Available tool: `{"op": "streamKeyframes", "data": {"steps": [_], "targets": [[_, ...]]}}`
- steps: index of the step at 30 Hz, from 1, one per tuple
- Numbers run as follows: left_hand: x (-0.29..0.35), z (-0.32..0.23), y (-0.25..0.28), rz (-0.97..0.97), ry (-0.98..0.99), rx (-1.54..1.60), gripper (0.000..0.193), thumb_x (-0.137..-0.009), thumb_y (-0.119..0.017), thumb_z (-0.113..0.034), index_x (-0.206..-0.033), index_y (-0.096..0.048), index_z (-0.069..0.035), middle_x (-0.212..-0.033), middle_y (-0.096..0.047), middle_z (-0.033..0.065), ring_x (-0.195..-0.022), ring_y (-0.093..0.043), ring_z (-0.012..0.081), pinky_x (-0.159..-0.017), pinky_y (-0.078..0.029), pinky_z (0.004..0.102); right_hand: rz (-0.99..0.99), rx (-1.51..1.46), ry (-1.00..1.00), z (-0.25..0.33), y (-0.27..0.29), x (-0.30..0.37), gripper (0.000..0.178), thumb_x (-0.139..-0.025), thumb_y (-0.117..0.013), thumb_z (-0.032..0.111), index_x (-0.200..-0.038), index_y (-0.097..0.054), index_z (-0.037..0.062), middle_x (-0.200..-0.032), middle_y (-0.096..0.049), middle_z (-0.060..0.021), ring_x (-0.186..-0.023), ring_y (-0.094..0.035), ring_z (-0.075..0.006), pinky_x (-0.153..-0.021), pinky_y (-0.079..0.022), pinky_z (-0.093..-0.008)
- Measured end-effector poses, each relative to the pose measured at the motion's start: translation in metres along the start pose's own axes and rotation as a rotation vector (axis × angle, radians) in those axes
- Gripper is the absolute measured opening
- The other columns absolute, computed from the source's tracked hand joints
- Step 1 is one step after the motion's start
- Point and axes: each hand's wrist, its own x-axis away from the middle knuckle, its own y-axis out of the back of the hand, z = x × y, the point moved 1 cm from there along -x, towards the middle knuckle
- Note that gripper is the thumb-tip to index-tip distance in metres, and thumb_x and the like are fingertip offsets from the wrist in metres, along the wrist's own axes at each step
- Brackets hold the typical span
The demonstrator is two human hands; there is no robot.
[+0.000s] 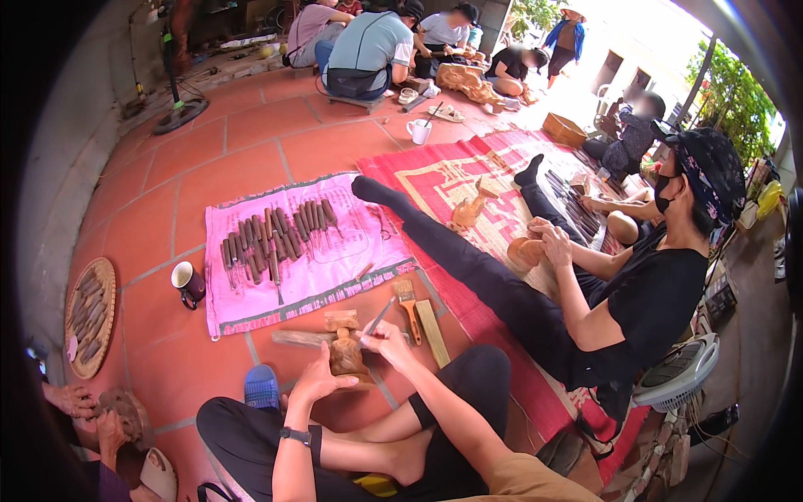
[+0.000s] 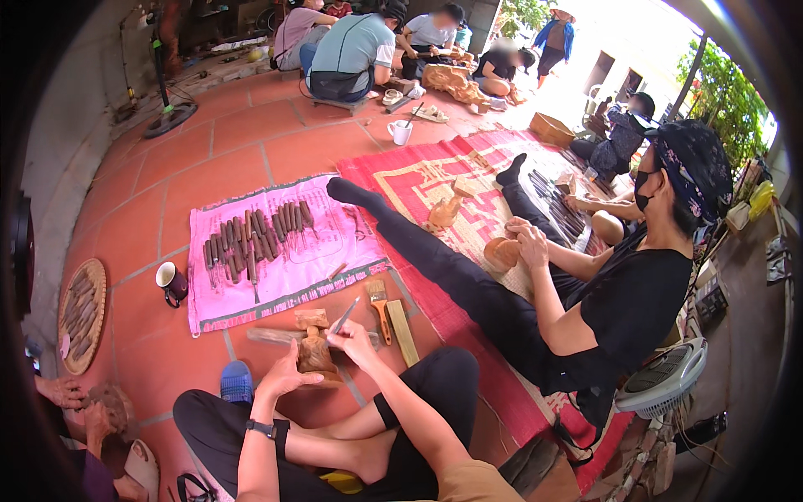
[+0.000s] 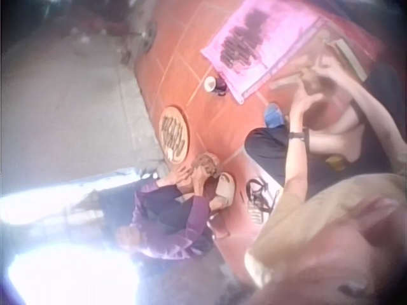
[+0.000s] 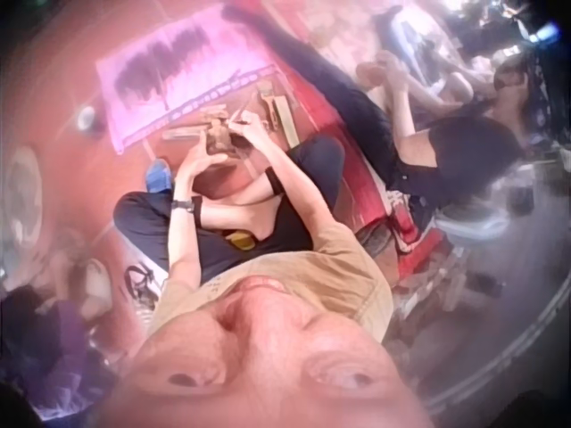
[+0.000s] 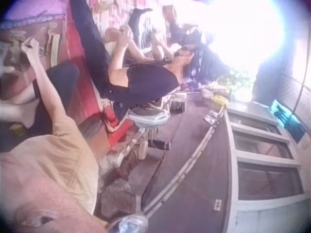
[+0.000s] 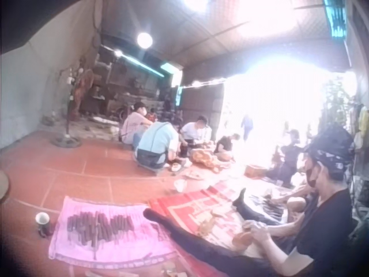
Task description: The person sits on the floor and carves a small wooden block using a knife and a sanding block. They alternate between cutting and smoothing the wood while other people work nearby.
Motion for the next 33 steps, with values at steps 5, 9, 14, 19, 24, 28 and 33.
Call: {"op": "streamKeyframes", "data": {"steps": [5, 9, 14, 19, 24, 28, 33], "targets": [[-0.002, 0.005, -0.001, -0.002, -0.006, -0.015, 0.134, -0.061, -0.086, -0.05, -0.149, -0.009, 0.015, -0.134, -0.052, 0.0342, -0.13, -0.05, 0.0406, -0.108, -0.04, 0.0396, 0.184, 0.138, -0.049, 0.003, -0.011, 0.004, 0.01, -0.085, -0.069, -0.004, -0.088, -0.064, 0.0039, -0.083, -0.063, -0.0005, -0.083, -0.058, -0.0083, -0.078, -0.049, -0.026], [-0.003, 0.002, -0.001, -0.007, 0.002, -0.035, 0.135, -0.061, -0.087, -0.05, -0.149, -0.008, 0.015, -0.136, -0.051, 0.0338, -0.13, -0.05, 0.0402, -0.108, -0.04, 0.0393, -0.098, 0.248, 0.029, 0.004, -0.002, -0.007, 0.009, -0.086, -0.07, -0.002, -0.091, -0.065, 0.0033, -0.087, -0.065, -0.0018, -0.084, -0.059, -0.0092, -0.078, -0.049, -0.0274], [-0.003, 0.002, 0.001, 0.027, 0.029, -0.022, 0.136, -0.061, -0.087, -0.049, -0.15, -0.006, 0.014, -0.141, -0.047, 0.0316, -0.133, -0.048, 0.0376, -0.11, -0.038, 0.0373, 0.153, 0.085, -0.041, 0.0, -0.013, 0.003, 0.009, -0.087, -0.069, -0.002, -0.093, -0.064, 0.0028, -0.093, -0.067, -0.0032, -0.086, -0.06, -0.0106, -0.08, -0.05, -0.0294], [-0.003, 0.003, -0.002, 0.013, 0.007, -0.013, 0.136, -0.062, -0.087, -0.051, -0.15, -0.006, 0.015, -0.14, -0.048, 0.0325, -0.133, -0.048, 0.0378, -0.11, -0.039, 0.0373, -0.026, 0.264, 0.039, -0.007, -0.002, -0.01, 0.01, -0.087, -0.068, -0.002, -0.093, -0.062, 0.0033, -0.094, -0.067, -0.0031, -0.087, -0.06, -0.0103, -0.08, -0.05, -0.0295], [-0.003, -0.001, 0.0, 0.034, 0.033, -0.032, 0.138, -0.061, -0.087, -0.052, -0.15, -0.006, 0.014, -0.141, -0.047, 0.033, -0.134, -0.047, 0.0379, -0.111, -0.038, 0.0375, 0.279, 0.167, 0.033, -0.009, -0.011, 0.001, 0.007, -0.089, -0.066, -0.001, -0.092, -0.062, 0.0033, -0.095, -0.067, -0.0028, -0.088, -0.061, -0.0095, -0.084, -0.05, -0.0272], [-0.003, 0.006, -0.001, 0.009, 0.029, -0.045, 0.138, -0.06, -0.087, -0.052, -0.15, -0.006, 0.015, -0.14, -0.047, 0.0331, -0.133, -0.047, 0.0383, -0.11, -0.038, 0.0375, -0.026, 0.305, -0.018, 0.003, -0.014, -0.013, 0.009, -0.088, -0.068, 0.0, -0.094, -0.062, 0.0037, -0.096, -0.065, -0.0012, -0.09, -0.06, -0.0094, -0.084, -0.05, -0.0278], [-0.003, -0.002, -0.001, 0.021, 0.012, -0.002, 0.138, -0.061, -0.087, -0.052, -0.149, -0.006, 0.015, -0.14, -0.048, 0.0325, -0.132, -0.049, 0.0385, -0.11, -0.039, 0.0377, 0.2, 0.186, 0.0, 0.006, -0.018, 0.003, 0.011, -0.085, -0.07, 0.001, -0.093, -0.063, 0.0031, -0.093, -0.066, -0.0019, -0.091, -0.06, -0.0097, -0.085, -0.049, -0.0282]]}}
